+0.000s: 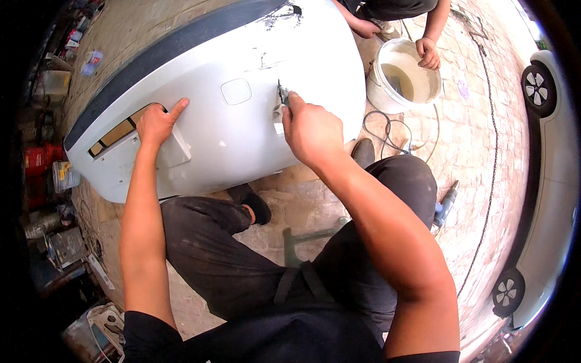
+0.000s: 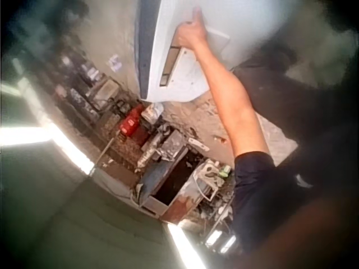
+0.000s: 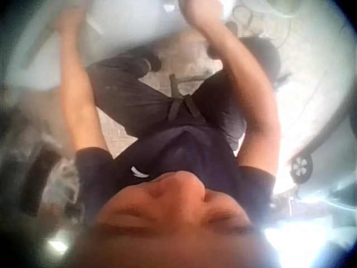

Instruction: The person repairs a white car bumper by heating damaged areas with a heat gun, scraping off old material with pliers and a scraper, and applying filler with a putty knife. A second person assists by holding a bucket nearby.

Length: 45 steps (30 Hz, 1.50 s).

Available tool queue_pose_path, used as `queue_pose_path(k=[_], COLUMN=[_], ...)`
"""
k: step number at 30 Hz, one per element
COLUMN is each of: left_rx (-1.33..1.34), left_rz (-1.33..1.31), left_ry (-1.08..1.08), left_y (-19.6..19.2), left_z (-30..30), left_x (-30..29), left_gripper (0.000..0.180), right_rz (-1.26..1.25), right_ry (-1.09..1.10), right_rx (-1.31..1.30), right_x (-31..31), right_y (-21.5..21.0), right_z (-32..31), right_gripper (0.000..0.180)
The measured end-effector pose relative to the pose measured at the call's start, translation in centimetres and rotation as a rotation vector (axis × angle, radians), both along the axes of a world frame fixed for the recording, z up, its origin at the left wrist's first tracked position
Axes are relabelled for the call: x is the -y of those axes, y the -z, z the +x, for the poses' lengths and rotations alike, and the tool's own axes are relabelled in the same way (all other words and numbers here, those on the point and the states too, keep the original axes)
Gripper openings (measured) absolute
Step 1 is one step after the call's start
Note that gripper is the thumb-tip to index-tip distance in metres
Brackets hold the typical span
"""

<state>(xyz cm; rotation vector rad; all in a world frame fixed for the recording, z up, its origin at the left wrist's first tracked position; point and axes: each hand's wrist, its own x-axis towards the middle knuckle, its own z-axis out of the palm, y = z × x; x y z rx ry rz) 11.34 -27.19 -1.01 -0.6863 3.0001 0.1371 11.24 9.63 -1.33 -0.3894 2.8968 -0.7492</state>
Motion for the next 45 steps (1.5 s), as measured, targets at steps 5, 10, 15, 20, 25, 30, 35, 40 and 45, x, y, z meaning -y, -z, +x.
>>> queue_pose_path(k=[5,10,15,20,25,30,35,40,45], left_rx=[0.014,0.01,0.013,-0.014,0.07,0.036,0.036,0.014,0.019], left_rz=[0.007,-0.006,-0.005,0.0,0.04,0.102,0.053,0.002,0.011], left_ry=[-0.013,-0.001,-0.006,0.016,-0.015,-0.007,-0.017,-0.005,0.004], left_y=[-0.1,-0.1,-0.3,0.0,-0.8,-0.8,-0.5,-0.1,0.2], left_z=[0.0,0.0,0.0,0.1,-0.4,-0.2,-0.1,-0.1,-0.2], left_x=[0.0,0.0,-0.2,0.2,-0.1,0.1,0.3,0.2,0.6], left_gripper=[0.094,0.093,0.093,0.092,0.092,0.091,0.091,0.092,0.092], right_rz=[-0.012,-0.026,-0.024,-0.031,-0.035,-0.036,-0.029,-0.093,-0.095], right_ry=[0.004,0.008,0.018,0.03,0.026,0.032,0.039,0.099,0.125], right_rx=[-0.075,-0.085,-0.091,-0.097,-0.102,-0.102,-0.079,-0.101,-0.07], right_x=[-0.7,-0.5,-0.2,0.1,0.0,0.2,1.1,2.8,3.4], right_y=[0.2,-0.2,0.1,0.0,0.0,0.2,-0.2,1.1,1.2], right_z=[-0.4,-0.5,-0.6,-0.5,-0.4,-0.5,-0.7,-1.0,-0.8], right_gripper=[0.038,0.037,0.034,0.034,0.034,0.033,0.025,0.026,0.028])
